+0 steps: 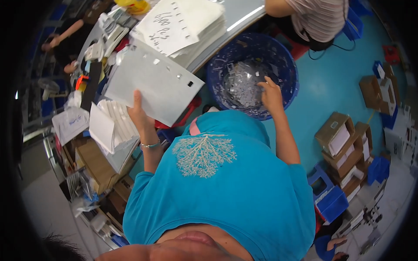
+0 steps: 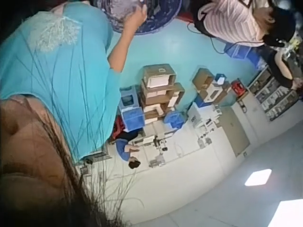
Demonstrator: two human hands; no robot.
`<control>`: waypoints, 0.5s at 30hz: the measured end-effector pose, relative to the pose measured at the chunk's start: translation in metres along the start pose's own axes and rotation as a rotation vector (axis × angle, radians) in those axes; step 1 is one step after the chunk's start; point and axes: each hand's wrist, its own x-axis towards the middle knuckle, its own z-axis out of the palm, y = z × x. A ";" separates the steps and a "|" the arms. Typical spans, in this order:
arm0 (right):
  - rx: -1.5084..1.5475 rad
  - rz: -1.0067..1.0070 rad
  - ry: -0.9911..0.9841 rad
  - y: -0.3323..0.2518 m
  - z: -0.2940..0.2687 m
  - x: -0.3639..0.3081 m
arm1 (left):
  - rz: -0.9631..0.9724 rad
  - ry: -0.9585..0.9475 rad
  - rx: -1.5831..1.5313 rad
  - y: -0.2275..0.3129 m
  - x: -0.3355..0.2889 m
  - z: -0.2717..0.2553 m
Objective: The recorder is inspecting, counting, and sorting stacks of white sheets or labels at various workbenches in a manufacturing facility.
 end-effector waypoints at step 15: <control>0.000 -0.024 -0.079 -0.014 0.086 0.027 | 0.691 0.282 1.429 0.045 0.015 -0.189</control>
